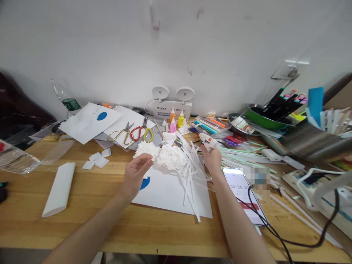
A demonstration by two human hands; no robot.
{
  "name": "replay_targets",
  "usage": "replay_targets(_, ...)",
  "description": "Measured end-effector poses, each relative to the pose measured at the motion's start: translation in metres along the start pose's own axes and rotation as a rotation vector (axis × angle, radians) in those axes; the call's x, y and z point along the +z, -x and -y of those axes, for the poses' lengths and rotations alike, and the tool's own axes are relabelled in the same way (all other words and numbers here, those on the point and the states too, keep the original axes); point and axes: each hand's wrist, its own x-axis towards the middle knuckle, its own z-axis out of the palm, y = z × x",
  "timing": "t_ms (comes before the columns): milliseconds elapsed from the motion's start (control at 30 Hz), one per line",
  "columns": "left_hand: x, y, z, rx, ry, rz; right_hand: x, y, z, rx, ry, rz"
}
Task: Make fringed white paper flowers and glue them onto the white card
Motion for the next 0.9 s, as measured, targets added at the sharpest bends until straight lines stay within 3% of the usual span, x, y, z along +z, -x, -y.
replay_targets(300,-0.004,-0.006,-0.001,-0.017,0.004,-0.061,0.024,-0.024,0.012,-0.052,0.205,0.000)
replay_targets(400,-0.006,-0.007,0.002,-0.024,-0.007,-0.065,0.017,-0.020,0.013,-0.039,0.228,-0.038)
replay_targets(533,-0.009,-0.010,0.008,0.000,-0.033,-0.045,-0.013,-0.004,0.008,-0.021,0.219,-0.071)
replay_targets(633,-0.014,-0.015,0.009,0.127,-0.113,-0.038,-0.031,0.013,0.005,-0.032,0.115,-0.117)
replay_targets(767,-0.026,-0.022,0.002,0.354,-0.346,-0.015,-0.030,0.031,0.006,-0.191,0.015,-0.279)
replay_targets(900,-0.041,-0.024,-0.007,0.541,-0.640,0.169,-0.019,0.038,0.011,-0.361,-0.079,-0.239)
